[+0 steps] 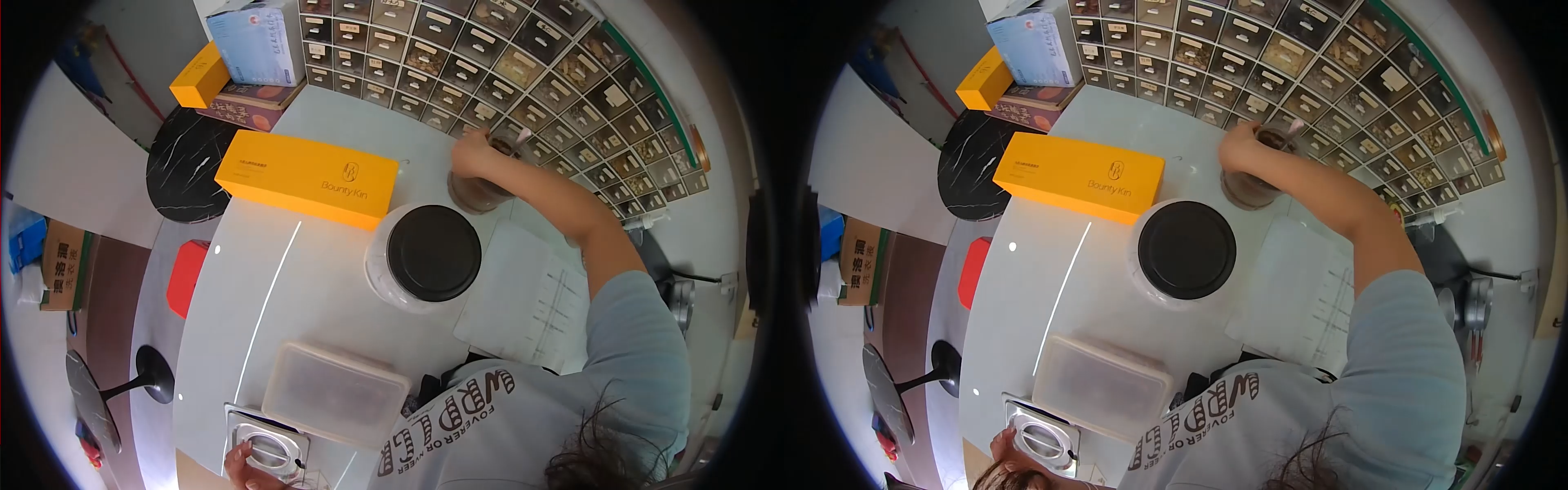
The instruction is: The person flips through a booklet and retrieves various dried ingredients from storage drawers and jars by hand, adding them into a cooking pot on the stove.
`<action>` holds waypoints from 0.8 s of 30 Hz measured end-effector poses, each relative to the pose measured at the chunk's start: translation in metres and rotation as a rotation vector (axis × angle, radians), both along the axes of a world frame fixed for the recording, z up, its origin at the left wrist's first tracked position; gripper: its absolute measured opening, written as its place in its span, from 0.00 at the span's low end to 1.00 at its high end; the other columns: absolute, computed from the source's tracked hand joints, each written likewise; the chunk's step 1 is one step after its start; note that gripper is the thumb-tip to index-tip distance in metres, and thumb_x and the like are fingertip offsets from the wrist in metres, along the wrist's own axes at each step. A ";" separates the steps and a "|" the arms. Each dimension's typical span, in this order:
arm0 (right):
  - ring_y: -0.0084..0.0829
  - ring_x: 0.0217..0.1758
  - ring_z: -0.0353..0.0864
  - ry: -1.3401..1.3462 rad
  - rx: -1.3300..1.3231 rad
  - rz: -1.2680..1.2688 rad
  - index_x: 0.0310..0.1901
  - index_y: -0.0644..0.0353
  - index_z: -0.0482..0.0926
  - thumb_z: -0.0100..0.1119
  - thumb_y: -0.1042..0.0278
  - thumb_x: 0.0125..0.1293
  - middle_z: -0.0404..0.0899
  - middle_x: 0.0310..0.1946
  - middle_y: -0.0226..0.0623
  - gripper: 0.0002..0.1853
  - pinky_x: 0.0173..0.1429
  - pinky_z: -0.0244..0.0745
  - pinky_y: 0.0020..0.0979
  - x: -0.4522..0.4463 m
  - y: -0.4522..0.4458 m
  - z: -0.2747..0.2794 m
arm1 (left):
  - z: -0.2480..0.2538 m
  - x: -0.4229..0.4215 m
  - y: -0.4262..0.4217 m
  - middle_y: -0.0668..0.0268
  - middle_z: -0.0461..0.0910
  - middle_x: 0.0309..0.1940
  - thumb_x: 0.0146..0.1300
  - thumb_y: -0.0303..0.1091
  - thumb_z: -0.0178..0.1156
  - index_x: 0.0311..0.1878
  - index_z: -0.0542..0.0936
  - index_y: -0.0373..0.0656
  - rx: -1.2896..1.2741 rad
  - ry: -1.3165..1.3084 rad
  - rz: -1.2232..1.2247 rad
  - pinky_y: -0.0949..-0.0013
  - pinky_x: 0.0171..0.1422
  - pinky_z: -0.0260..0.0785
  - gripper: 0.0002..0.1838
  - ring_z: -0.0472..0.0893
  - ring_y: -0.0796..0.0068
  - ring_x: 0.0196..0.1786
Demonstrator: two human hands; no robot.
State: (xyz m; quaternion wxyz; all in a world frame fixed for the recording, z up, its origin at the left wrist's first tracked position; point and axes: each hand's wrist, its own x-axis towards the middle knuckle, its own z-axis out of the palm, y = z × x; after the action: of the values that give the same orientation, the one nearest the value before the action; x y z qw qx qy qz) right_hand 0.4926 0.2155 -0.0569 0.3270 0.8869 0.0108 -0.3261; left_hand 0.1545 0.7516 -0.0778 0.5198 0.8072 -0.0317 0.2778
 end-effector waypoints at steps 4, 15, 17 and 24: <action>0.49 0.51 0.77 0.056 -0.001 0.107 0.46 0.61 0.81 0.49 0.62 0.56 0.79 0.47 0.48 0.19 0.56 0.60 0.64 -0.013 -0.012 -0.001 | 0.006 -0.008 -0.004 0.54 0.76 0.36 0.68 0.54 0.40 0.47 0.74 0.33 -0.016 0.008 0.003 0.62 0.51 0.68 0.29 0.75 0.64 0.40; 0.48 0.54 0.75 -0.236 0.528 -0.144 0.54 0.57 0.76 0.50 0.55 0.63 0.78 0.47 0.46 0.21 0.56 0.70 0.48 0.014 -0.038 0.004 | 0.012 -0.004 -0.022 0.54 0.77 0.36 0.69 0.52 0.41 0.47 0.74 0.32 -0.066 -0.031 -0.014 0.62 0.50 0.69 0.28 0.76 0.63 0.40; 0.49 0.51 0.76 -0.653 0.735 -0.047 0.63 0.48 0.65 0.51 0.53 0.63 0.77 0.49 0.48 0.27 0.54 0.71 0.42 0.017 -0.039 0.017 | 0.016 -0.003 -0.025 0.53 0.77 0.37 0.69 0.52 0.41 0.47 0.75 0.32 -0.066 -0.042 -0.015 0.62 0.50 0.69 0.28 0.76 0.63 0.40; 0.50 0.48 0.77 -0.823 0.909 -0.275 0.71 0.46 0.33 0.47 0.56 0.66 0.78 0.46 0.50 0.40 0.50 0.71 0.45 0.041 -0.010 0.055 | 0.036 -0.002 -0.037 0.53 0.77 0.37 0.69 0.51 0.42 0.47 0.75 0.31 -0.059 -0.079 -0.036 0.61 0.50 0.69 0.27 0.76 0.62 0.40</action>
State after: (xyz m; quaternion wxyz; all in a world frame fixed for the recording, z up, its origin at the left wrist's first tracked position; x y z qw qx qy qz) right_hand 0.5337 0.2053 -0.0016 -0.1501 0.9835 -0.0925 0.0401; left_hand 0.1530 0.7142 -0.0413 0.5466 0.7792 -0.0584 0.3010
